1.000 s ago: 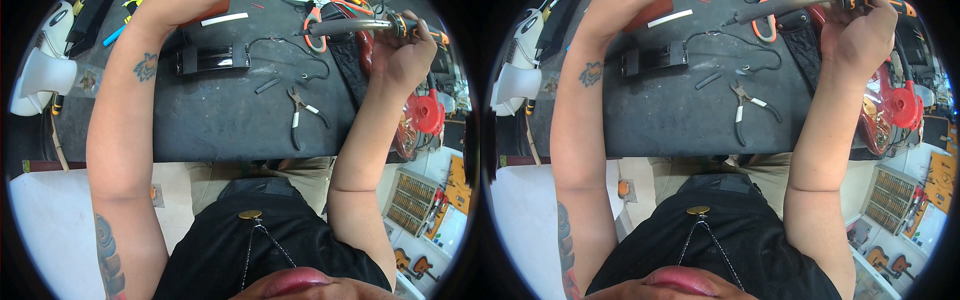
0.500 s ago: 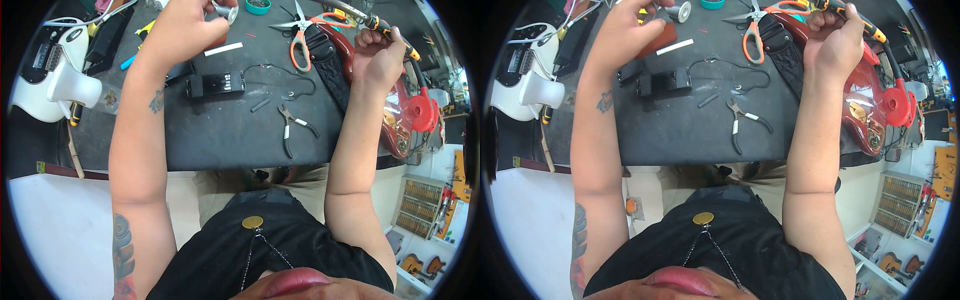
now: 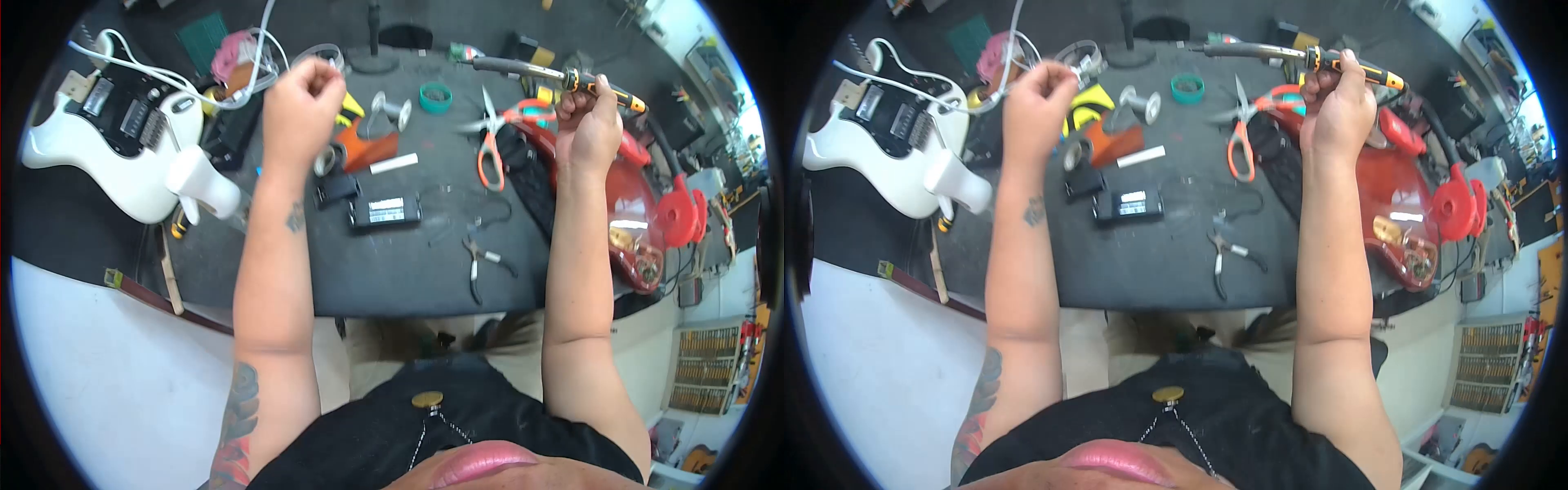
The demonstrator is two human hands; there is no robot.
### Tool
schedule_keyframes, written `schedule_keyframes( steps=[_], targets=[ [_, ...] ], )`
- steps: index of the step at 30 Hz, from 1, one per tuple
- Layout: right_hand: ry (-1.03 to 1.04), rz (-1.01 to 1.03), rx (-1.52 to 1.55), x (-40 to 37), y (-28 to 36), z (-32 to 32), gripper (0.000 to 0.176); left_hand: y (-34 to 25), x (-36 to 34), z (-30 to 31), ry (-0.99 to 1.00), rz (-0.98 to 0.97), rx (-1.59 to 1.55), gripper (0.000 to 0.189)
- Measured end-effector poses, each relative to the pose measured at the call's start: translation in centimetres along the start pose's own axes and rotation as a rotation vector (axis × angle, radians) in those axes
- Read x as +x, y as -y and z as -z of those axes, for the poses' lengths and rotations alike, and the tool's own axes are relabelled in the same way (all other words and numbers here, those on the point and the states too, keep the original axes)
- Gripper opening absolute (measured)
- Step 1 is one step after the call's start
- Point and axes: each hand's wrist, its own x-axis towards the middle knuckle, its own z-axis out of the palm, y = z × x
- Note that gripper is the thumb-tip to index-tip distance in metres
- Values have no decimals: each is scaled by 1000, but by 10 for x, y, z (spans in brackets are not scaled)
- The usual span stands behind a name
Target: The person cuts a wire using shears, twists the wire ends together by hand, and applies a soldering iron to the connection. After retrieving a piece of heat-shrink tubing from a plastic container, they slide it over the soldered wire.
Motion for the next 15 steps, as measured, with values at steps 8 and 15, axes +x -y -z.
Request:
schedule_keyframes(
  steps=[8,15],
  targets=[
    [67,431,-309,144,33,-125,28,-16,-6,0,-12,-33,181,9],
    [88,775,-1139,224,3,-212,41,-18,-7,-4,17,-161,209,8]
  ],
)
